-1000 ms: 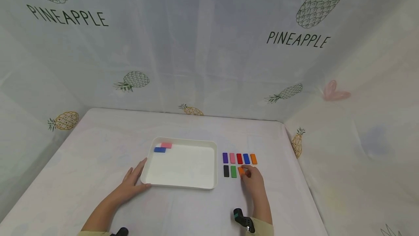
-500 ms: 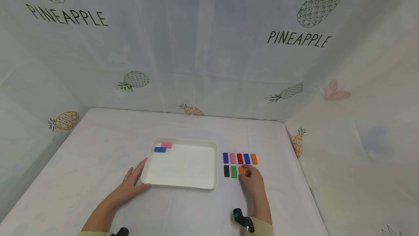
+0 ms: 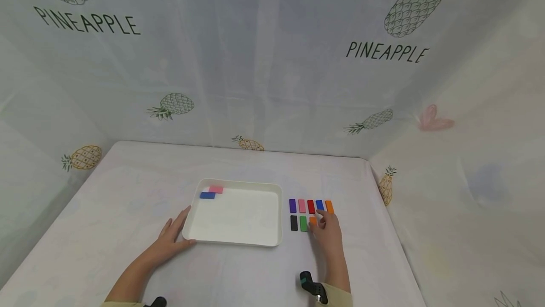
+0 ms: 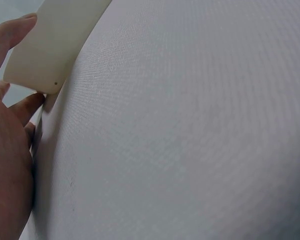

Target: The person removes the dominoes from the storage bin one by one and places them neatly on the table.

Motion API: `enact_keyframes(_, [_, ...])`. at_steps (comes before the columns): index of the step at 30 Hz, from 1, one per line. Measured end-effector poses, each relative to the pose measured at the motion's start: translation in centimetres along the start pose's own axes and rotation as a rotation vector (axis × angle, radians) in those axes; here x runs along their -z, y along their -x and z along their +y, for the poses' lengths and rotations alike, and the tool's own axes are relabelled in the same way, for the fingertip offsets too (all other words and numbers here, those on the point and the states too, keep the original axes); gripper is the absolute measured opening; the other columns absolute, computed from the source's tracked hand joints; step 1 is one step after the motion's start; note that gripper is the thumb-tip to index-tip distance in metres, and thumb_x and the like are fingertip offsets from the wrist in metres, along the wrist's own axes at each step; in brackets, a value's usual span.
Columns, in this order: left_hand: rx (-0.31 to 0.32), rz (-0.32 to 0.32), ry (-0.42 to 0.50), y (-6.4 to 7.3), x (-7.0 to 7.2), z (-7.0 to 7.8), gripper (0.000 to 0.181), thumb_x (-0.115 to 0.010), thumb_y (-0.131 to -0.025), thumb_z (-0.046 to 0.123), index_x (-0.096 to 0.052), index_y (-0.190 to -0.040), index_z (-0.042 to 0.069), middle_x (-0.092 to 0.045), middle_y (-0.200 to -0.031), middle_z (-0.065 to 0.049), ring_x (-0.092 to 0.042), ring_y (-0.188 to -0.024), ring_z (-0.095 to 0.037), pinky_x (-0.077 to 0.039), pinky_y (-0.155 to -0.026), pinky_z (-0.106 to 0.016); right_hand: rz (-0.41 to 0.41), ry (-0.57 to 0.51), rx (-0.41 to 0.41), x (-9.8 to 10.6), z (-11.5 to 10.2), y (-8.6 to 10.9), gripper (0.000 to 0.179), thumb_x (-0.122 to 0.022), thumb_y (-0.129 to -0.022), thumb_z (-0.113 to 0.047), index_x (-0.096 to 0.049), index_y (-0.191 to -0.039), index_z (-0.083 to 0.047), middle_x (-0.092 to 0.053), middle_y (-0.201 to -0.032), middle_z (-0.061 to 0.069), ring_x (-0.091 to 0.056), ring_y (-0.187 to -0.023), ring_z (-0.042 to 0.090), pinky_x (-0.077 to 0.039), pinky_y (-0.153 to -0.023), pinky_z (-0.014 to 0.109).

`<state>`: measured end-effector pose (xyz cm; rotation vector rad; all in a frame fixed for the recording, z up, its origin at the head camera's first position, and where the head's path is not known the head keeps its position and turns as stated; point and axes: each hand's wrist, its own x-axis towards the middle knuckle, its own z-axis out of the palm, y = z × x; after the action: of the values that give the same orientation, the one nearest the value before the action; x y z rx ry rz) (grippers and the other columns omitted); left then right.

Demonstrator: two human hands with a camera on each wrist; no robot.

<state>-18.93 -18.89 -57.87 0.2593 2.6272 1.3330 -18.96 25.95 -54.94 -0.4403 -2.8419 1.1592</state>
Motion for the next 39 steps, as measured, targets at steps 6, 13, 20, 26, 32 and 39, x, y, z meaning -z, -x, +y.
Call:
enact_keyframes(6, [-0.005, 0.015, -0.007, 0.2, 0.0, -0.1, 0.1, -0.078, -0.078, 0.041, -0.02, -0.156, 0.016, -0.028, -0.156, -0.018, -0.005, -0.147, -0.038, 0.009, -0.114, -0.056, 0.097, -0.158, 0.062, -1.4, -3.8, 1.4, 0.044, -0.07, -0.089, -0.013, -0.058, -0.131, -0.003, -0.054, -0.105, 0.012, -0.049, -0.092, 0.025, -0.048, -0.071, 0.027])
enact_keyframes(13, [-0.004, 0.003, 0.007, 0.1, -0.1, -0.2, 0.1, -0.077, -0.079, 0.041, -0.019, -0.157, 0.018, -0.026, -0.157, -0.017, -0.005, -0.147, -0.037, 0.01, -0.114, -0.054, 0.074, -0.348, 0.07, -3.9, -7.0, 2.9, 0.037, -0.071, -0.088, -0.01, -0.064, -0.124, -0.006, -0.056, -0.098, 0.007, -0.049, -0.09, 0.022, -0.047, -0.07, 0.02])
enact_keyframes(20, [0.008, 0.011, -0.01, 0.4, -0.5, -0.7, 0.103, -0.078, -0.077, 0.042, -0.019, -0.157, 0.016, -0.028, -0.156, -0.018, -0.006, -0.147, -0.038, 0.008, -0.114, -0.056, -0.022, -0.461, 0.129, -6.8, -9.9, 3.9, 0.033, -0.073, -0.087, -0.012, -0.066, -0.119, -0.005, -0.056, -0.09, 0.003, -0.051, -0.086, 0.02, -0.046, -0.069, 0.02])
enact_keyframes(26, [-0.019, 0.021, -0.007, 0.1, -0.7, -0.6, 0.098, -0.075, -0.08, 0.043, -0.02, -0.156, 0.015, -0.029, -0.156, -0.018, -0.008, -0.147, -0.039, 0.007, -0.113, -0.058, -0.081, -0.519, 0.199, -9.0, -12.3, 4.6, 0.031, -0.075, -0.085, -0.012, -0.068, -0.114, -0.006, -0.059, -0.089, 0.004, -0.051, -0.082, 0.016, -0.046, -0.07, 0.023])
enact_keyframes(32, [-0.007, 0.017, -0.01, -0.1, -0.5, -0.5, 0.096, -0.074, -0.081, 0.043, -0.02, -0.156, 0.017, -0.028, -0.156, -0.017, -0.007, -0.147, -0.038, 0.009, -0.114, -0.057, -0.129, -0.527, 0.272, -10.7, -14.2, 5.1, 0.031, -0.077, -0.084, -0.011, -0.068, -0.113, -0.007, -0.062, -0.094, 0.009, -0.053, -0.08, 0.014, -0.046, -0.07, 0.022])
enact_keyframes(39, [-0.005, -0.005, -0.02, -0.2, -0.1, -0.2, 0.097, -0.074, -0.082, 0.042, -0.019, -0.156, 0.015, -0.027, -0.157, -0.017, -0.006, -0.147, -0.038, 0.009, -0.114, -0.056, -0.218, -0.505, 0.363, -12.2, -16.3, 4.4, 0.035, -0.076, -0.084, -0.01, -0.066, -0.116, 0.0, -0.062, -0.101, 0.017, -0.057, -0.086, 0.017, -0.05, -0.073, 0.023])
